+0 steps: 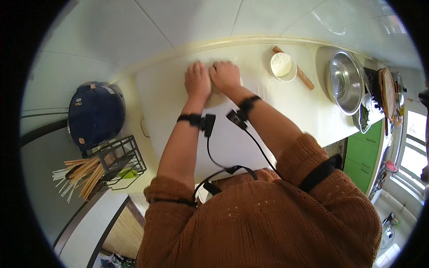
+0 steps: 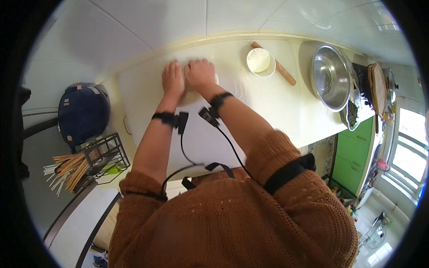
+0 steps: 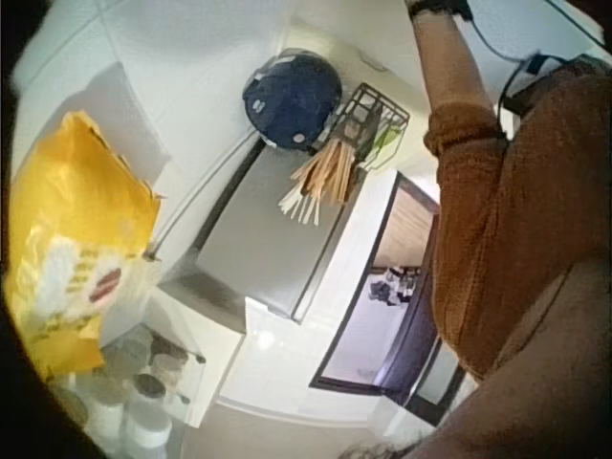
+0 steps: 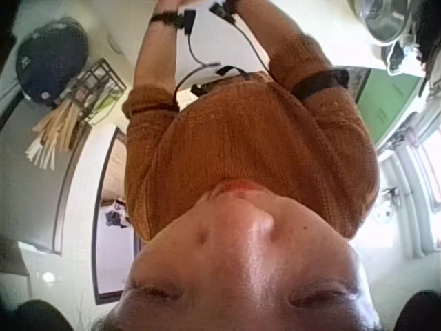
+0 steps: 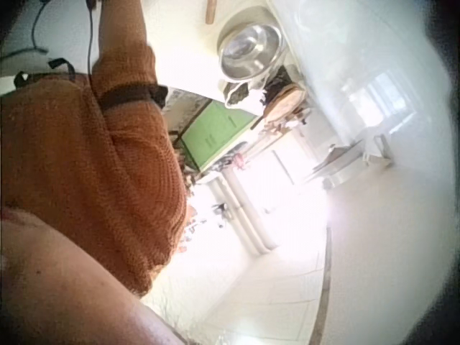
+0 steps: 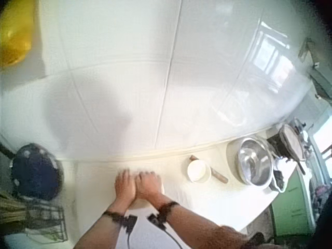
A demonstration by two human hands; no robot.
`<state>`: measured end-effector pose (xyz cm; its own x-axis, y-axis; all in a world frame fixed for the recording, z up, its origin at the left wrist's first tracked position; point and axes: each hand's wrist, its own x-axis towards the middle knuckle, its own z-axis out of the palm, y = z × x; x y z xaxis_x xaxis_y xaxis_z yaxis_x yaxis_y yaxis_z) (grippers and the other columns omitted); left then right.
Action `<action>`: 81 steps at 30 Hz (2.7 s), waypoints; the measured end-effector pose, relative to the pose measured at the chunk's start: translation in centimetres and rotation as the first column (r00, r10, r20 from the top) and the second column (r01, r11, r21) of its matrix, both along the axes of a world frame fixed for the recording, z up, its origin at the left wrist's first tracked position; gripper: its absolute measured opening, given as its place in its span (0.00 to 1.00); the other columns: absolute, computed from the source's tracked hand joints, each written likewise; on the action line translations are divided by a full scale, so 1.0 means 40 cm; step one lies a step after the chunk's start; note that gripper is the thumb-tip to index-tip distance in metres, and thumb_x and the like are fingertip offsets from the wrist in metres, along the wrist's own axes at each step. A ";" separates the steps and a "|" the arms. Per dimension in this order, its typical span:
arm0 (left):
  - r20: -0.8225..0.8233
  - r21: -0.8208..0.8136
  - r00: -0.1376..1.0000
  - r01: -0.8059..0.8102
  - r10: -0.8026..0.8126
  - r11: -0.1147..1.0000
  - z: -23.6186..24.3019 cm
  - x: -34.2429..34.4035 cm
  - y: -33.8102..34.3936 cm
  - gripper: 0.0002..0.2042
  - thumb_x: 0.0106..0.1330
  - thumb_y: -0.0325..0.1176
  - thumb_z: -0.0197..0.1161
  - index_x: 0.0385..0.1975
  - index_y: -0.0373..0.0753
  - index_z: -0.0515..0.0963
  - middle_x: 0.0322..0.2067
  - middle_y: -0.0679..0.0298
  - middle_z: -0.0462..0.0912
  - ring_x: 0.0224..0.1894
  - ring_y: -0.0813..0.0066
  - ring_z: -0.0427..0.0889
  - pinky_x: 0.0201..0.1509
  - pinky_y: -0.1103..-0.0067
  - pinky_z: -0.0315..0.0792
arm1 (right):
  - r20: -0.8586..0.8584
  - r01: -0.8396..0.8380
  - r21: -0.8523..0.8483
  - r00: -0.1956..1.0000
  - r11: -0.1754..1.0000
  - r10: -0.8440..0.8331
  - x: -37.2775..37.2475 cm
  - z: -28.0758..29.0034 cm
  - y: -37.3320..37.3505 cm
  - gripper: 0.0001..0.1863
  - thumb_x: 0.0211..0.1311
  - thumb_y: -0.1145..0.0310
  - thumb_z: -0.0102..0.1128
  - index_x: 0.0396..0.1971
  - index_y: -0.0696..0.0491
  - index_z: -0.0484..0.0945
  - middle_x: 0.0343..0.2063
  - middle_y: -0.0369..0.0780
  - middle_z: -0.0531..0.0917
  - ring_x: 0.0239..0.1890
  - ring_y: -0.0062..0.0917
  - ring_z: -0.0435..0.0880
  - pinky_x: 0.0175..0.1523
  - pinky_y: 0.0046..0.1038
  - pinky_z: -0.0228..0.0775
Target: The person kneads dough in a metal bowl, then transfers it to a cutting board to roll it into a log. They use a cleaver to cut the dough into smaller pieces and continue shaping the pieces by hand.
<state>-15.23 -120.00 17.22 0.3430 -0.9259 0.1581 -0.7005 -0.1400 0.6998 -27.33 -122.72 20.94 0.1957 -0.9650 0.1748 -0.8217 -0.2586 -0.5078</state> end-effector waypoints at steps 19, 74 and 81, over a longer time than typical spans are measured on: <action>0.334 -0.105 0.942 0.076 -0.037 0.992 0.034 -0.057 0.180 0.16 0.82 0.42 0.49 0.51 0.49 0.87 0.48 0.68 0.89 0.55 0.62 0.83 0.64 0.57 0.67 | -0.029 0.019 -0.238 0.999 0.971 -0.026 -0.031 -0.026 0.158 0.10 0.65 0.55 0.66 0.32 0.44 0.86 0.33 0.33 0.84 0.43 0.34 0.81 0.53 0.43 0.66; 0.023 -0.069 0.979 0.203 -0.202 0.977 0.013 -0.144 0.173 0.14 0.80 0.36 0.52 0.55 0.42 0.83 0.52 0.56 0.86 0.56 0.49 0.82 0.62 0.54 0.73 | 0.032 0.182 -0.077 0.983 0.980 -0.180 -0.110 -0.067 0.193 0.09 0.73 0.59 0.61 0.39 0.46 0.86 0.42 0.34 0.86 0.51 0.35 0.80 0.57 0.43 0.64; 0.105 0.118 0.984 0.128 -0.141 0.985 -0.047 -0.099 0.049 0.15 0.81 0.48 0.54 0.46 0.45 0.83 0.46 0.60 0.86 0.56 0.51 0.79 0.59 0.54 0.70 | 0.023 0.260 0.007 0.965 0.966 -0.260 -0.087 -0.129 0.101 0.18 0.74 0.50 0.55 0.36 0.43 0.89 0.38 0.36 0.87 0.51 0.38 0.81 0.56 0.47 0.64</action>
